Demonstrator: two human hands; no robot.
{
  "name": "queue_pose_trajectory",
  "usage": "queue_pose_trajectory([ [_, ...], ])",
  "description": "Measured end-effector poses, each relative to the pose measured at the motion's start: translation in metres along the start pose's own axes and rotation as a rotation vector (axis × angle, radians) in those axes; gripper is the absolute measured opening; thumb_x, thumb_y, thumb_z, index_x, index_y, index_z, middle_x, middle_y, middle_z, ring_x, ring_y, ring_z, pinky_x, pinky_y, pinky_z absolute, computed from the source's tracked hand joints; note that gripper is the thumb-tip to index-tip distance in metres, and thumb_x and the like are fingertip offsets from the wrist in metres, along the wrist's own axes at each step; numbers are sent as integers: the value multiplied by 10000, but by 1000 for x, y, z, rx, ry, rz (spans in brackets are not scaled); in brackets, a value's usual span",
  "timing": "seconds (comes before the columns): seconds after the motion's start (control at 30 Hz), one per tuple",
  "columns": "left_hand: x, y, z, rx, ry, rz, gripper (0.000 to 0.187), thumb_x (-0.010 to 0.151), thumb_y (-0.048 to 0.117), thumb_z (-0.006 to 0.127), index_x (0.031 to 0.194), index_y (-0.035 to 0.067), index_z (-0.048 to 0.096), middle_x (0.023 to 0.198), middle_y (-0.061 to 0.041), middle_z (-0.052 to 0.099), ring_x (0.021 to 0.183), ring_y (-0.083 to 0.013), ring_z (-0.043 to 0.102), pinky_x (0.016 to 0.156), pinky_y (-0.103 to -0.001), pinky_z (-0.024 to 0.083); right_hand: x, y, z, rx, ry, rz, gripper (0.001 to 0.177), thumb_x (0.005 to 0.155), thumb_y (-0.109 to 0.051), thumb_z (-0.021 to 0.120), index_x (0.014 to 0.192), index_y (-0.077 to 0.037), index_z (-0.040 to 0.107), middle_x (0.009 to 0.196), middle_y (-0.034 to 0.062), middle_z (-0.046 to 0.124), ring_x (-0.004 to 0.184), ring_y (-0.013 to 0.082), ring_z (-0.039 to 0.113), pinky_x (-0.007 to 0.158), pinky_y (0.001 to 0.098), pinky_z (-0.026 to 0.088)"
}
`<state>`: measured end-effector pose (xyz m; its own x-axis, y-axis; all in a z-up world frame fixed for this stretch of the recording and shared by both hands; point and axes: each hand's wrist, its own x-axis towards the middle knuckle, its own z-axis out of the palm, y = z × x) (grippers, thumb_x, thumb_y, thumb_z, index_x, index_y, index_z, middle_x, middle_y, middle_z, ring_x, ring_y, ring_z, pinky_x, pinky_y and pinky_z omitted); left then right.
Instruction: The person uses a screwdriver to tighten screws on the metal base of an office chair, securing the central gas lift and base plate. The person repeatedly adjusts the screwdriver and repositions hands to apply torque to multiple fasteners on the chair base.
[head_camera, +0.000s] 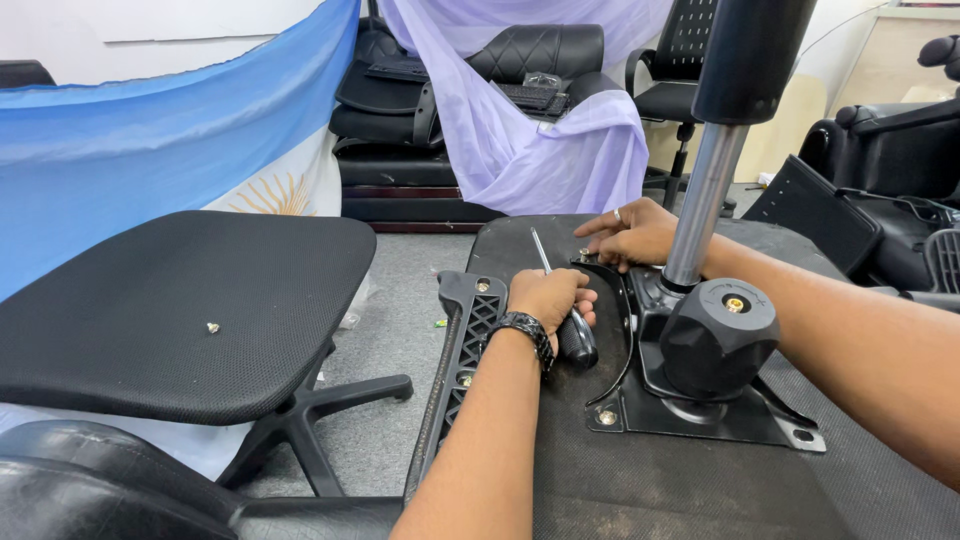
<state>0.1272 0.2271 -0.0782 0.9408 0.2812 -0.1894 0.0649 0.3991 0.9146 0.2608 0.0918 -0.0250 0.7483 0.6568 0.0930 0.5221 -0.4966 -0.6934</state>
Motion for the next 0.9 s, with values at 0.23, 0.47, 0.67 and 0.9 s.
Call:
queue_pose_trajectory([
  [0.23, 41, 34, 3, -349, -208, -108, 198, 874, -59, 499, 1052, -145, 482, 843, -209, 558, 614, -259, 640, 528, -425, 613, -19, -12, -3, -180, 114, -170, 638, 775, -118, 831, 1391, -170, 671, 849, 158, 827, 660, 97, 675, 674, 245, 556],
  [0.47, 54, 105, 48, -309, -333, -152, 367, 865, -30, 505, 1131, -267, 414, 1070, -328, 536, 901, -400, 696, 680, -395, 640, -9, 3, -20, 111, 290, -340, 250, 823, -158, 838, 1064, -95, 812, 867, 74, 801, 765, 90, 712, 717, 268, 596],
  [0.67, 28, 128, 55, -378, -347, -124, 442, 909, 101, 444, 1157, -256, 359, 1109, -395, 512, 971, -486, 683, 707, -419, 618, -10, -15, -22, -158, 391, -380, 140, 882, -189, 809, 985, -94, 802, 819, 98, 779, 701, 141, 702, 658, 298, 551],
  [0.9, 20, 124, 46, -67, -58, 23, 640, 992, 405, 333, 1293, -148, 452, 1215, -343, 552, 928, -469, 711, 627, -397, 646, -15, -21, -12, -139, 418, -318, 202, 910, -179, 752, 1031, -19, 775, 861, 84, 775, 793, 154, 760, 720, 287, 588],
])
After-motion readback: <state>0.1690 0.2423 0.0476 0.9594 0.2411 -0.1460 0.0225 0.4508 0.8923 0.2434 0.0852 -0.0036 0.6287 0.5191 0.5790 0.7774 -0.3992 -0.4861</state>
